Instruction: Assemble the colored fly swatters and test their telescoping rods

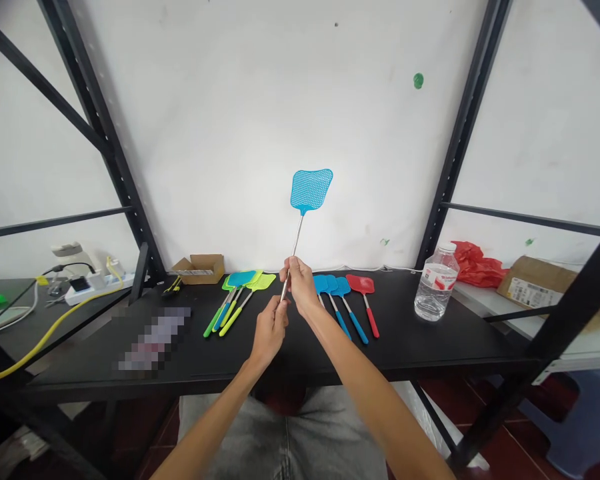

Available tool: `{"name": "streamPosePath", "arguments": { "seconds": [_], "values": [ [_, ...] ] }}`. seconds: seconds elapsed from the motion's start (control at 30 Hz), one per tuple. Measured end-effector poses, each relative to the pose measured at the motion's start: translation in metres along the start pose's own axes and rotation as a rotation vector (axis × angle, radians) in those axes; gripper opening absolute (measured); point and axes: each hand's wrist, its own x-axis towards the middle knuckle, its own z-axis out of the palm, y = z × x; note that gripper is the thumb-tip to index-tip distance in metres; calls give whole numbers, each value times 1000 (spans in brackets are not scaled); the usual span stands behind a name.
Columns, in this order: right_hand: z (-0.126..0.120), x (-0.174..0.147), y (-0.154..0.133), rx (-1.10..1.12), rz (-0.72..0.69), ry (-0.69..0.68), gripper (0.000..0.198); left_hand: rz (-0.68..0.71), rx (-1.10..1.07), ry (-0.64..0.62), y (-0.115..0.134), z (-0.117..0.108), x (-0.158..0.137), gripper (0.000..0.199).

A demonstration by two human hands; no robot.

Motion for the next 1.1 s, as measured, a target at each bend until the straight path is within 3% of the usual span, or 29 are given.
{"name": "streamPosePath", "arguments": {
  "seconds": [0.17,0.3,0.57,0.7,0.9,1.1],
  "values": [
    [8,-7,4,-39,48,-111,39,15,29,49,-14,-12,-3,32],
    [8,3,-8,-108,125,-190,39,11,-1,127,-19,-9,-2,29],
    [13,70,-95,-24,24,-80,49,-19,-174,142,-21,-2,-4,28],
    [18,100,-117,-8,-4,-71,40,-27,-177,102,-24,-2,-5,29],
    [25,102,-109,51,-7,32,24,-10,-167,109,-26,0,-6,36],
    [38,62,-61,61,107,-36,24,-29,-185,167,-28,-1,-5,37]
  ]
}}
